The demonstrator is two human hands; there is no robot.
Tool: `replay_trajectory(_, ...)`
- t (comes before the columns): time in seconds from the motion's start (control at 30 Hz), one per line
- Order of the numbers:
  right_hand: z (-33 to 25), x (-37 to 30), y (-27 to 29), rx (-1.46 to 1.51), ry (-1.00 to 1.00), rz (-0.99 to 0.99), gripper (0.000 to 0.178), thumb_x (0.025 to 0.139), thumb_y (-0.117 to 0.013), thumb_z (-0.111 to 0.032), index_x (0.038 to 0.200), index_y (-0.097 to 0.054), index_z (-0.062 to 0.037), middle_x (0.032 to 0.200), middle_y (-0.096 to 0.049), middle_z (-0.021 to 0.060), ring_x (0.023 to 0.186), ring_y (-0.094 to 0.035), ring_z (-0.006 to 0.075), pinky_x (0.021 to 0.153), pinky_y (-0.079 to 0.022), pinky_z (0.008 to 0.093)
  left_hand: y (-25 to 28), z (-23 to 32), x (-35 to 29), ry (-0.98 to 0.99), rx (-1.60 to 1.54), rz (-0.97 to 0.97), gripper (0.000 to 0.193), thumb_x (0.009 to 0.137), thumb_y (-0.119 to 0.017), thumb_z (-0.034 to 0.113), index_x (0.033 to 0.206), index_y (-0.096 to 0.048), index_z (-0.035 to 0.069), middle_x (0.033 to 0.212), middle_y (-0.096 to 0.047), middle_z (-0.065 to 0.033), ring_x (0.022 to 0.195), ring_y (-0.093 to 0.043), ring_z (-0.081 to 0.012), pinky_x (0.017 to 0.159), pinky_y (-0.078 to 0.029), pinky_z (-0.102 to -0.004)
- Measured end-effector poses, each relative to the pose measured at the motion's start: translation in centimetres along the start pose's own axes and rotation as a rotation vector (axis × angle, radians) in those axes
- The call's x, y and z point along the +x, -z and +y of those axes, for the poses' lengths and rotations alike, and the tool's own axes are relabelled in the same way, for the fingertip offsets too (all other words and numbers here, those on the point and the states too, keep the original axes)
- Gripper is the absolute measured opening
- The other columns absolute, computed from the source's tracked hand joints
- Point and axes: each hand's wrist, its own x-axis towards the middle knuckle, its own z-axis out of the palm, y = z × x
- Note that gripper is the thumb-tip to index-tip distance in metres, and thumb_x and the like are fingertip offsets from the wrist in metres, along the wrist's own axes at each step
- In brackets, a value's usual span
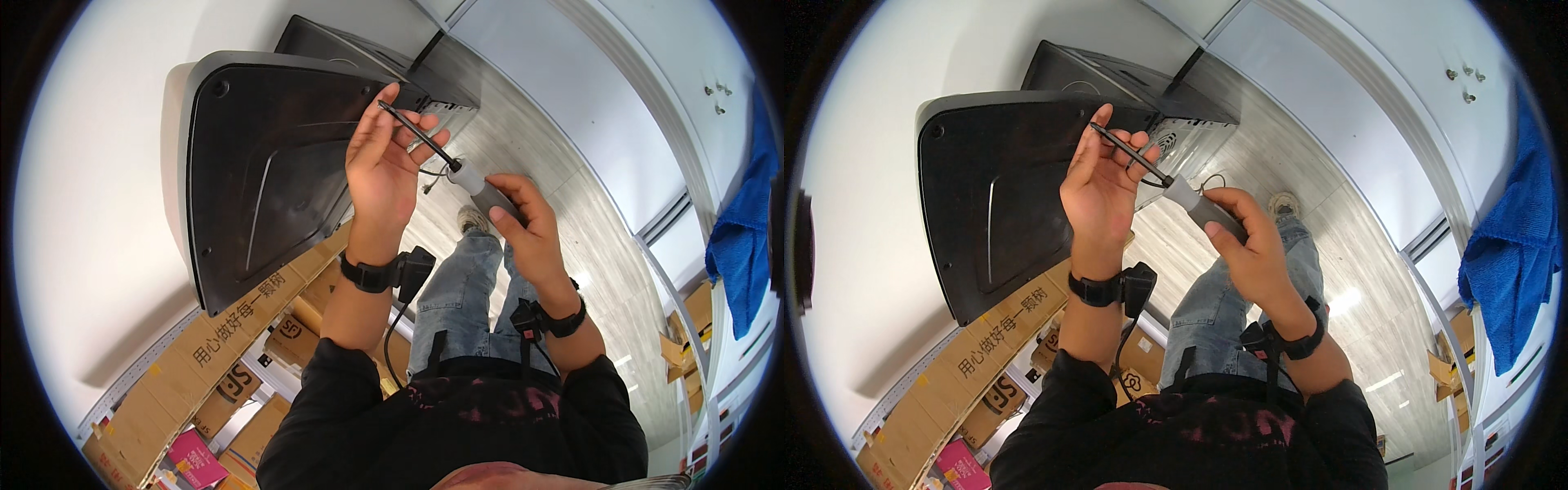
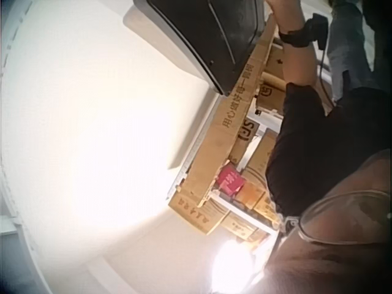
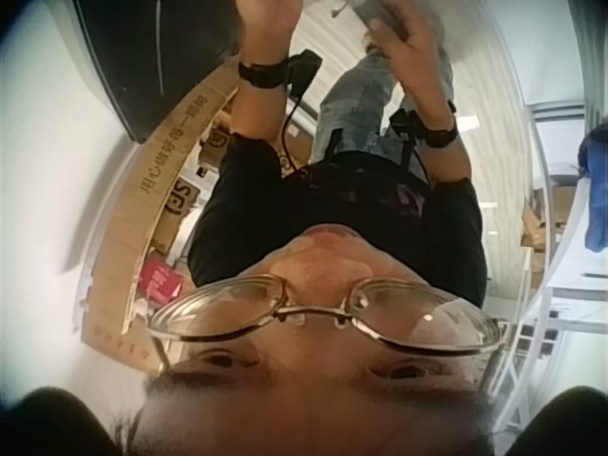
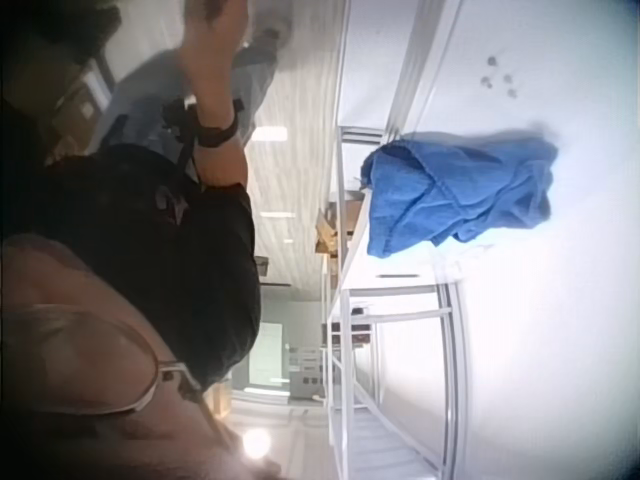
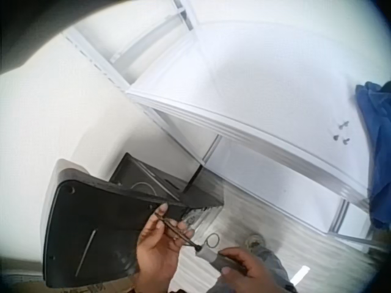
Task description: The person wipes the back of a black electronic device with a blue cloth, then uses a screwdriver to remove screws from the device's back panel. The person continues unscrewing multiple screws from different locations on the device's rear casing.
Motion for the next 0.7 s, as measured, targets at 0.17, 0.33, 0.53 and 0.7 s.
replay_trajectory(0.17,0.8,-0.4,0.6,0.029,0.016,0.024,0.031,0.086,-0.059,-0.008,0.116,-0.054,-0.0025,0.103,-0.058,0.0043,0.092,-0.053,0.0110,0.082,-0.041,0.0254,0.2,-0.6,0.0,0.014,0.008,0.000,0.037,0.099,-0.036,0.028,0.115,-0.051,-0.002,0.089,-0.062,-0.0106,0.089,-0.064,-0.0253,0.079,-0.055,-0.0462)
replay_trajectory(0.33,0.1,-1.3,1.9,0.094,0.009,0.034,0.031,0.087,-0.058,-0.009,0.116,-0.053,-0.0017,0.103,-0.058,0.0038,0.093,-0.053,0.0111,0.083,-0.041,0.0249,-0.8,-1.2,-0.2,0.018,0.101,-0.017,0.032,0.099,-0.039,0.025,0.110,-0.054,-0.001,0.089,-0.062,-0.0103,0.085,-0.064,-0.0242,0.077,-0.056,-0.0429)
replay_trajectory(0.53,-2.0,-3.8,5.1,0.201,0.051,0.099,0.031,0.087,-0.058,-0.008,0.116,-0.052,-0.0001,0.104,-0.057,0.0037,0.096,-0.052,0.0111,0.085,-0.040,0.0245,-5.3,-1.8,-0.6,-0.028,0.216,-0.072,0.022,0.096,-0.050,0.019,0.105,-0.057,0.000,0.090,-0.064,-0.0086,0.084,-0.064,-0.0192,0.076,-0.056,-0.0340)
replay_trajectory(0.7,-6.1,-7.2,8.8,0.139,0.149,0.185,0.031,0.086,-0.057,-0.007,0.117,-0.052,0.0004,0.103,-0.058,0.0045,0.095,-0.052,0.0116,0.084,-0.040,0.0242,-11.2,-0.7,0.3,-0.081,0.374,-0.153,0.020,0.088,-0.059,0.003,0.107,-0.062,-0.001,0.085,-0.064,-0.0065,0.079,-0.063,-0.0142,0.072,-0.054,-0.0274)
